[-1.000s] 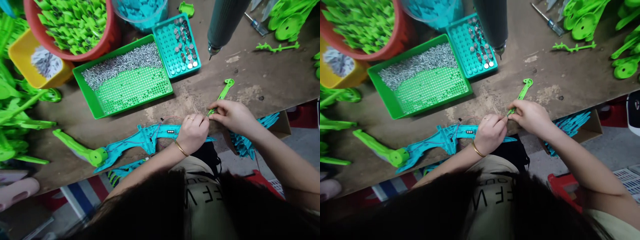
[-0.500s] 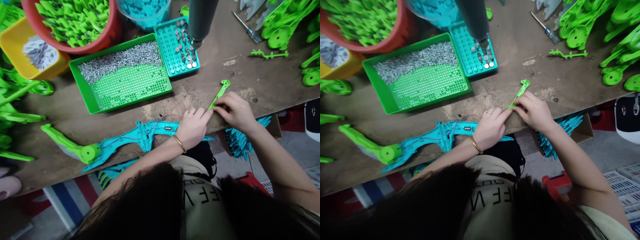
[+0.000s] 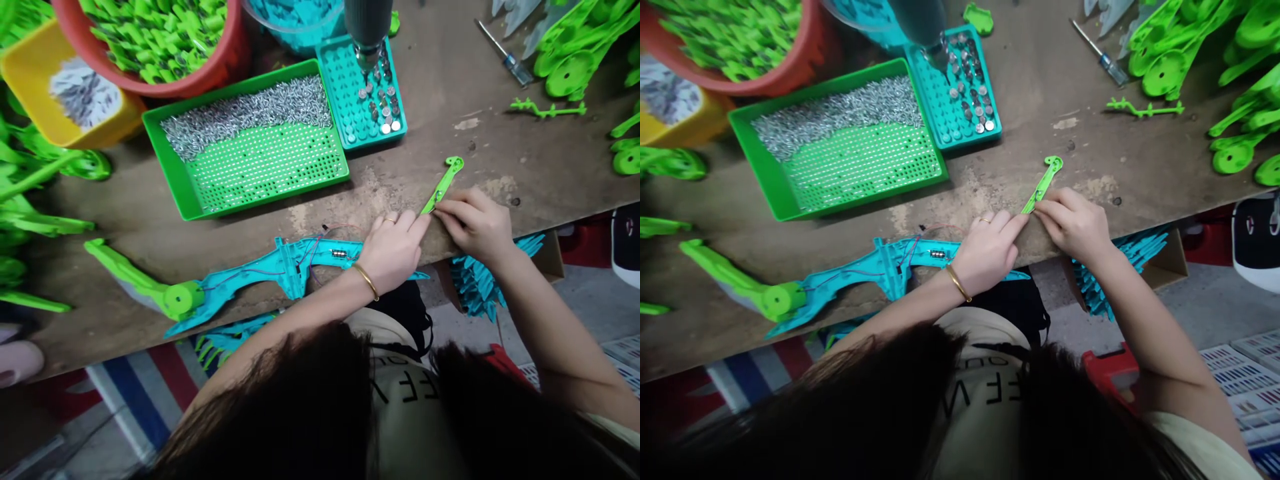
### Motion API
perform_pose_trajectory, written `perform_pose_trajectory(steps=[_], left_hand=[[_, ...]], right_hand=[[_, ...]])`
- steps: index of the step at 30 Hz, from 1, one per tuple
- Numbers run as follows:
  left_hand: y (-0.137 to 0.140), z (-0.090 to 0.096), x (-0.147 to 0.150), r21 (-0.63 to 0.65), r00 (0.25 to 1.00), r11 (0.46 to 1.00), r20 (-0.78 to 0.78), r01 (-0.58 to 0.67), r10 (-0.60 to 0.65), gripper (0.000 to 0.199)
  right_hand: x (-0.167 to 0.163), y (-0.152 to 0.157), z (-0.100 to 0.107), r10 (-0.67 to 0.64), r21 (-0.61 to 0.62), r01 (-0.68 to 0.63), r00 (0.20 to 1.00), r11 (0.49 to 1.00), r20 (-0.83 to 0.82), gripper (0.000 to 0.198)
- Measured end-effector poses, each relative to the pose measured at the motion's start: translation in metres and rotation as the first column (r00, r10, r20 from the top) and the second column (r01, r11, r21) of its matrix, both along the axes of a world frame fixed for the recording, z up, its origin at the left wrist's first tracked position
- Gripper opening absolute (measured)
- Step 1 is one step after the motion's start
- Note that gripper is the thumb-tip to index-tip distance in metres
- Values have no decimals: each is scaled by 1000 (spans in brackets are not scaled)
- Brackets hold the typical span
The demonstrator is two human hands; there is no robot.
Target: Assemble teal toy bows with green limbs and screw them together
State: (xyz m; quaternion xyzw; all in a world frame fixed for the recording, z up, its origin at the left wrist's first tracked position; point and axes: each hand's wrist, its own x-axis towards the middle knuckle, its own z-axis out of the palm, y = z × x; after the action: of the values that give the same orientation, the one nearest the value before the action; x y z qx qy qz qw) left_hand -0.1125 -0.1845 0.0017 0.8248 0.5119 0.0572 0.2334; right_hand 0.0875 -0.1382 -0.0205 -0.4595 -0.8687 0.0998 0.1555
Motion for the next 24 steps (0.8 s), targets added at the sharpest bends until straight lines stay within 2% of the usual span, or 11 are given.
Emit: perform_pose_trajectory(steps=[5,10,13,17,21,24], left_hand=[[-1,-3,0,19,1000,1000,-9,8,-8,46],[-1,-3,2,19,1000,1000,-21,-10,11,45],[-1,-5,2,19,1000,1000,-7,-1,2,46],[-4,-2,-5,31,999,999,39,-23,22,46],[-12,8,-18,159,995,983,-42,-87,94,24],[-19,11,-25,234,990,968,-89,-86,109,23]], right_hand=[[-2,-6,2,48,122,-70,984,990,173,25],[-5,-12,6,35,75,-43,994,996,101,25],[-6,-13,4,52,97,-65,991,993,126,24],[-10,-12,5,-23,84,17,998,996,63,23],[-12,-14,9,-31,81,26,998,996,64,22],[-13,-18,8,-22,99,18,999,995,34,21]])
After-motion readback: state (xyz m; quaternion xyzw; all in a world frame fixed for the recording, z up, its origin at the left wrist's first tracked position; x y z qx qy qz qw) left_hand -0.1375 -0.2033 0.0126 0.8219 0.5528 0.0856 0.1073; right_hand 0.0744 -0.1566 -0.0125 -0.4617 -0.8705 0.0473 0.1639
